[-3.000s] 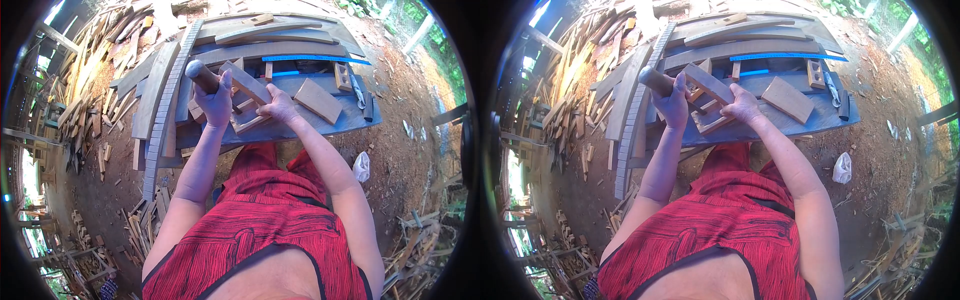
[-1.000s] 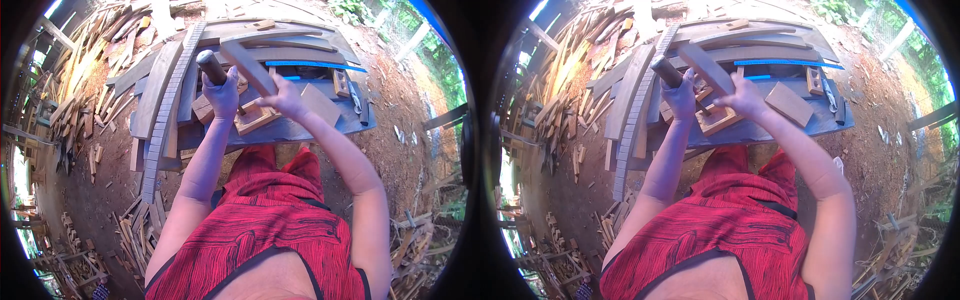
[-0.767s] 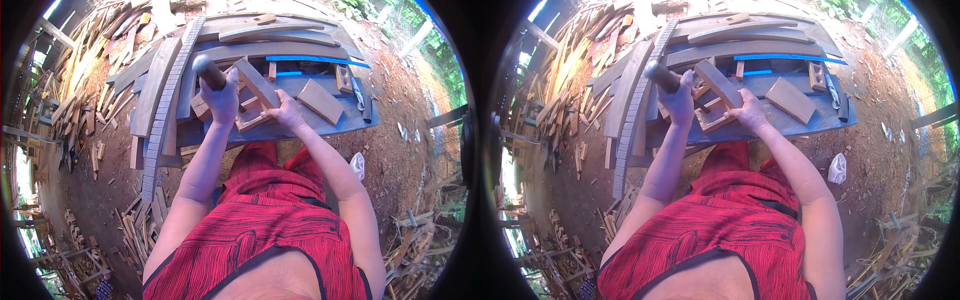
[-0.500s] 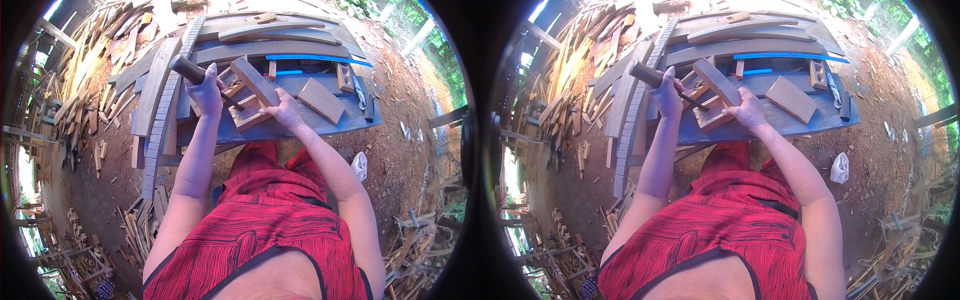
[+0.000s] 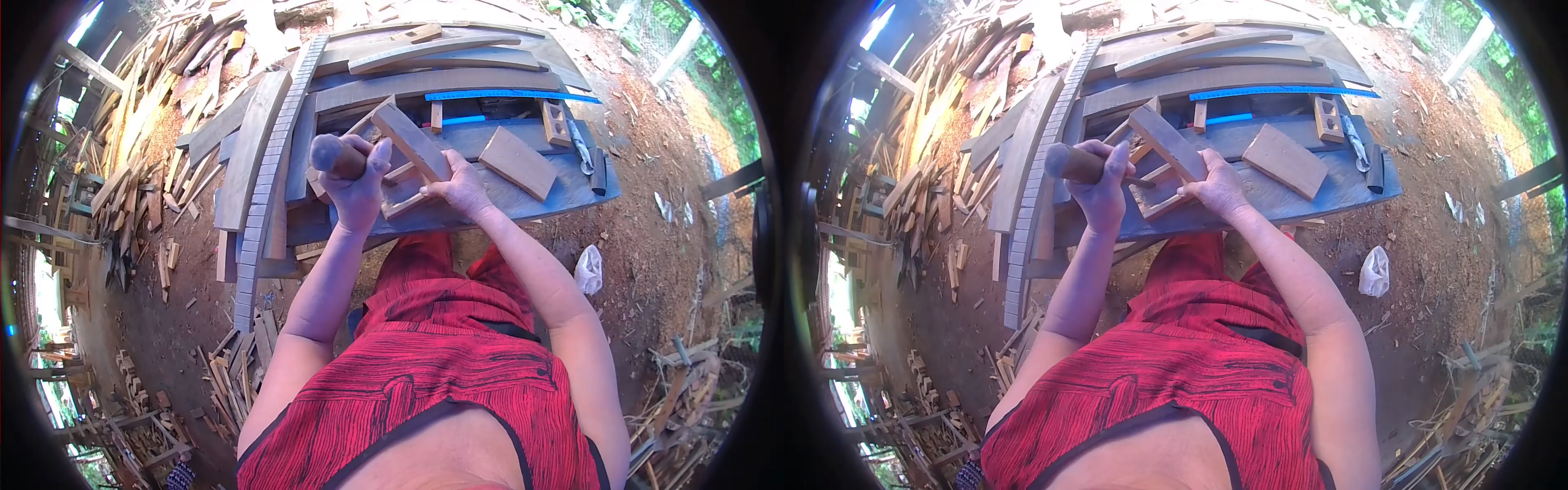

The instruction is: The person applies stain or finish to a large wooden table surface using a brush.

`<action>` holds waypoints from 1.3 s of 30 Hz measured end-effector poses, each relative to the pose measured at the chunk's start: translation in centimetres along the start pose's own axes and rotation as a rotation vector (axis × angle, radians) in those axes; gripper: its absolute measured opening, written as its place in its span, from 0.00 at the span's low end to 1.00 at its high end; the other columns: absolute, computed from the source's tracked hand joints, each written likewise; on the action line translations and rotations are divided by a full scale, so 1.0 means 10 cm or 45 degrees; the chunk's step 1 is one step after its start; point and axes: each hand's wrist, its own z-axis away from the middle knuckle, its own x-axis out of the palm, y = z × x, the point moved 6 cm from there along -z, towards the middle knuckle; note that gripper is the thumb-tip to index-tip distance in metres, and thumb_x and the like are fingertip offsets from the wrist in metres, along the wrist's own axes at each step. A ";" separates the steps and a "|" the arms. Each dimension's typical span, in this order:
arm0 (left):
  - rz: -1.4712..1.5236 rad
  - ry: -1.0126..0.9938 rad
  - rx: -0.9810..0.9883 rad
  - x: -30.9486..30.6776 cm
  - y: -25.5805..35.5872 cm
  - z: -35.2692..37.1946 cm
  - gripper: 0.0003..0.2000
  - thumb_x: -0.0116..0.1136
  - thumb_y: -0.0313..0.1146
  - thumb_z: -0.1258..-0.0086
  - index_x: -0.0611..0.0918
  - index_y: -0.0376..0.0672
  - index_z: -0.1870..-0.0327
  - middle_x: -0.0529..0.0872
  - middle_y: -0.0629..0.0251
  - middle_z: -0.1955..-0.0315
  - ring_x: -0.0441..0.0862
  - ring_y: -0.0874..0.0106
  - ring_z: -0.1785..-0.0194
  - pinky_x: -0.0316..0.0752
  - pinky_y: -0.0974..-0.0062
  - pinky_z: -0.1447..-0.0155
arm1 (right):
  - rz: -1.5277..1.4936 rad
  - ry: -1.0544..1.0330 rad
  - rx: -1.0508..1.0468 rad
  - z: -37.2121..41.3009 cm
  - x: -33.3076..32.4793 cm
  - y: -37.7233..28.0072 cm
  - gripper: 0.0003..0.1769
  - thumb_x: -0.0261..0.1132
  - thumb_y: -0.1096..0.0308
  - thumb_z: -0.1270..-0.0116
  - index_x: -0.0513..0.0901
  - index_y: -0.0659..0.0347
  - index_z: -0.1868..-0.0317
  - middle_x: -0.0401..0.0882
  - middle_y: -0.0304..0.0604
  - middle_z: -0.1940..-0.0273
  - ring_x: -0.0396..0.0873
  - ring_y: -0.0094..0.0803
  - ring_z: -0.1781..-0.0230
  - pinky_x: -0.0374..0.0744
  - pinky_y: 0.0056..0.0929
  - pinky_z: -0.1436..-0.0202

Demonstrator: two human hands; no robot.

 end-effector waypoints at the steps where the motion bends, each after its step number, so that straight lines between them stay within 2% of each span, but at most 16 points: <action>1: 0.011 0.012 -0.027 0.02 0.03 -0.03 0.07 0.63 0.22 0.39 0.75 0.39 0.68 0.79 0.68 0.78 0.77 0.80 0.78 0.74 0.84 0.70 | 0.011 0.009 -0.015 0.01 -0.01 0.00 0.34 0.76 0.61 0.61 0.74 0.61 0.51 0.78 0.50 0.55 0.78 0.44 0.52 0.75 0.36 0.47; 2: 0.076 0.069 -0.101 0.05 0.04 -0.05 0.09 0.66 0.24 0.40 0.76 0.42 0.75 0.76 0.75 0.80 0.74 0.85 0.78 0.69 0.88 0.71 | 0.010 0.013 -0.016 0.01 -0.01 0.01 0.34 0.76 0.61 0.61 0.74 0.61 0.51 0.78 0.50 0.55 0.78 0.44 0.52 0.75 0.36 0.47; 14: 0.057 0.082 -0.184 0.06 -0.27 -0.20 0.11 0.66 0.25 0.40 0.73 0.43 0.70 0.76 0.74 0.80 0.73 0.85 0.81 0.69 0.87 0.76 | -0.011 0.037 -0.039 -0.07 -0.04 -0.01 0.30 0.76 0.60 0.59 0.76 0.62 0.55 0.81 0.51 0.59 0.80 0.43 0.57 0.75 0.35 0.50; 16: 0.058 0.082 -0.174 0.05 -0.31 -0.26 0.11 0.66 0.25 0.40 0.73 0.43 0.70 0.76 0.74 0.81 0.73 0.85 0.81 0.69 0.87 0.77 | -0.278 -0.112 0.247 -0.15 -0.09 -0.08 0.27 0.76 0.60 0.58 0.78 0.65 0.59 0.82 0.49 0.64 0.81 0.38 0.62 0.77 0.33 0.55; 18: 0.055 0.089 -0.173 0.04 -0.31 -0.30 0.11 0.66 0.25 0.40 0.72 0.43 0.71 0.76 0.73 0.81 0.73 0.85 0.82 0.69 0.86 0.77 | -0.117 0.046 -0.025 -0.29 -0.36 -0.51 0.27 0.76 0.60 0.57 0.80 0.68 0.59 0.83 0.48 0.67 0.81 0.32 0.66 0.77 0.30 0.60; 19: 0.037 0.121 -0.201 0.05 -0.29 -0.31 0.10 0.65 0.25 0.40 0.73 0.43 0.73 0.75 0.73 0.83 0.72 0.84 0.83 0.68 0.86 0.78 | -0.212 0.023 -0.033 -0.29 -0.51 -0.84 0.28 0.76 0.60 0.57 0.80 0.68 0.57 0.83 0.46 0.68 0.81 0.29 0.67 0.77 0.28 0.62; 20: 0.021 0.153 -0.230 0.06 -0.29 -0.31 0.09 0.64 0.25 0.40 0.74 0.43 0.76 0.75 0.73 0.85 0.72 0.83 0.85 0.68 0.85 0.79 | -0.209 0.076 -0.254 -0.29 -0.66 -1.21 0.28 0.76 0.59 0.57 0.81 0.68 0.58 0.83 0.45 0.68 0.80 0.30 0.68 0.77 0.27 0.62; 23: 0.024 0.156 -0.220 0.05 -0.37 -0.33 0.09 0.64 0.26 0.40 0.74 0.43 0.75 0.75 0.72 0.84 0.72 0.83 0.85 0.68 0.85 0.80 | -0.384 0.109 -0.463 -0.24 -0.86 -2.08 0.28 0.75 0.57 0.56 0.81 0.67 0.58 0.83 0.45 0.67 0.80 0.29 0.67 0.77 0.27 0.62; 25: 0.044 0.154 -0.221 0.07 -0.35 -0.33 0.08 0.64 0.26 0.40 0.74 0.43 0.74 0.76 0.72 0.83 0.72 0.83 0.85 0.69 0.85 0.79 | -0.315 0.117 -0.778 -0.15 -0.88 -2.49 0.29 0.77 0.63 0.54 0.78 0.67 0.53 0.79 0.35 0.67 0.76 0.21 0.69 0.74 0.21 0.65; 27: 0.060 0.153 -0.218 0.11 -0.31 -0.34 0.08 0.64 0.26 0.40 0.75 0.43 0.74 0.76 0.72 0.83 0.72 0.83 0.85 0.69 0.85 0.79 | 0.037 -0.148 -0.650 -0.22 -0.63 -2.44 0.24 0.73 0.67 0.54 0.80 0.67 0.56 0.81 0.40 0.65 0.79 0.24 0.65 0.76 0.24 0.60; 29: 0.159 0.245 -0.063 0.12 -0.16 -0.35 0.09 0.63 0.25 0.40 0.74 0.43 0.75 0.76 0.72 0.83 0.72 0.83 0.85 0.69 0.85 0.80 | 0.692 -0.522 -0.437 -0.29 -0.47 -2.31 0.21 0.72 0.66 0.55 0.81 0.67 0.59 0.82 0.44 0.67 0.80 0.26 0.66 0.76 0.24 0.61; 31: 0.145 0.177 -0.100 0.05 -0.37 -0.36 0.08 0.63 0.25 0.40 0.74 0.42 0.71 0.76 0.71 0.82 0.73 0.83 0.84 0.69 0.84 0.79 | 0.760 -0.519 -0.350 -0.27 -0.59 -2.50 0.22 0.73 0.64 0.55 0.81 0.68 0.61 0.82 0.46 0.68 0.81 0.28 0.68 0.76 0.24 0.62; 33: 0.059 0.121 -0.217 0.06 -0.40 -0.32 0.08 0.64 0.25 0.41 0.74 0.42 0.69 0.76 0.72 0.81 0.73 0.83 0.83 0.68 0.84 0.79 | 0.504 -0.223 -0.615 -0.27 -0.73 -2.74 0.29 0.72 0.56 0.60 0.83 0.67 0.58 0.83 0.48 0.70 0.83 0.35 0.70 0.80 0.29 0.64; 34: 0.063 0.123 -0.220 0.06 -0.40 -0.32 0.08 0.64 0.25 0.41 0.74 0.42 0.69 0.76 0.72 0.81 0.73 0.83 0.83 0.68 0.84 0.79 | 0.210 -0.190 -0.699 -0.30 -0.74 -2.78 0.29 0.72 0.55 0.58 0.83 0.66 0.58 0.83 0.46 0.72 0.83 0.33 0.71 0.79 0.27 0.64; 37: 0.057 0.152 -0.244 0.07 -0.36 -0.34 0.08 0.64 0.25 0.41 0.74 0.43 0.71 0.76 0.71 0.81 0.73 0.83 0.83 0.68 0.84 0.80 | 0.022 0.011 -0.871 -0.26 -0.72 -2.72 0.29 0.73 0.56 0.59 0.82 0.67 0.57 0.84 0.46 0.69 0.82 0.32 0.71 0.79 0.25 0.63; 39: 0.102 0.217 -0.266 0.08 -0.31 -0.34 0.09 0.64 0.24 0.41 0.73 0.44 0.75 0.75 0.72 0.83 0.72 0.83 0.84 0.67 0.85 0.80 | 0.671 -0.423 -0.404 -0.27 -0.59 -2.45 0.31 0.73 0.57 0.64 0.82 0.68 0.57 0.83 0.46 0.70 0.81 0.33 0.74 0.78 0.25 0.66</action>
